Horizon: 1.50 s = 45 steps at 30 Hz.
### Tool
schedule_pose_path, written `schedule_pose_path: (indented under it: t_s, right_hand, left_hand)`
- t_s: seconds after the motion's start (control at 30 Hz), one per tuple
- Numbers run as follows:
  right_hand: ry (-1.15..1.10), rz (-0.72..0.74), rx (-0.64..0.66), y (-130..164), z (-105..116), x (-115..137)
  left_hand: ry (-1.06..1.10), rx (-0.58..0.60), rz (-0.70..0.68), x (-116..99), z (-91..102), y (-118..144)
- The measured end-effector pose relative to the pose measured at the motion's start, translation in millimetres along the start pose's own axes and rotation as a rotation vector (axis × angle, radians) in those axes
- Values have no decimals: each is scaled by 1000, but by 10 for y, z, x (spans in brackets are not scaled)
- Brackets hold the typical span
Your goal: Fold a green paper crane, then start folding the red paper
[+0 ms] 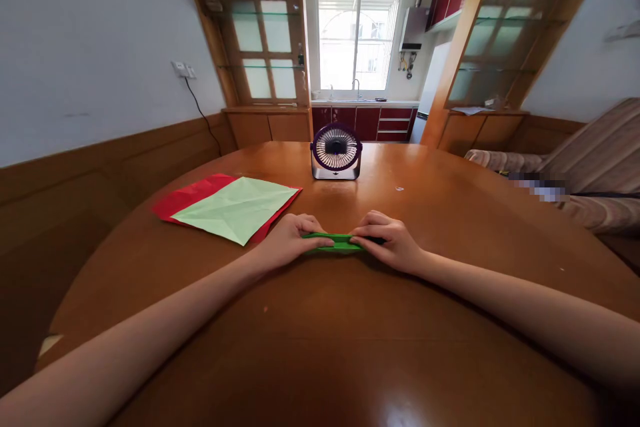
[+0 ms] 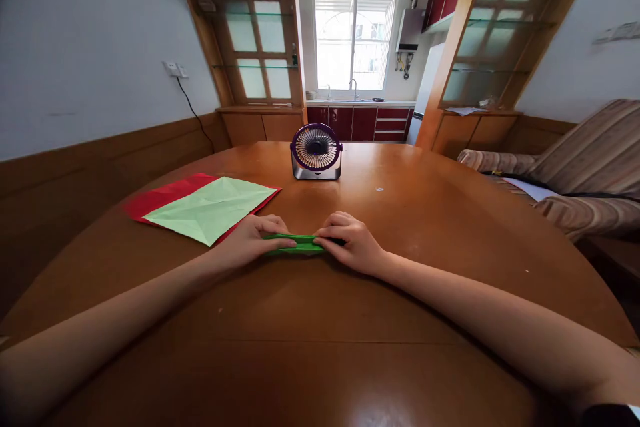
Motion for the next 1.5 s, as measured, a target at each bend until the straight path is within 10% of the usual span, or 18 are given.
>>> schedule_pose_path:
  t_s: [0.6, 1.5]
  right_hand:
    - [-77, -28, 54, -16, -51, -21]
    - [-99, -149, -18, 22, 39, -176]
  left_hand:
    - [-231, -3, -167, -316, -3, 7]
    - [533, -174, 236, 189, 203, 47]
Point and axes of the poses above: each hand's wrist, its own y-axis away from the middle knuckle, its own z-axis out of the back of the hand, x = y × z, the point moved 10 cm from there along -y, towards the middle knuckle, and after that the axes turned 9 degrees about y, right-handed, at the moved point
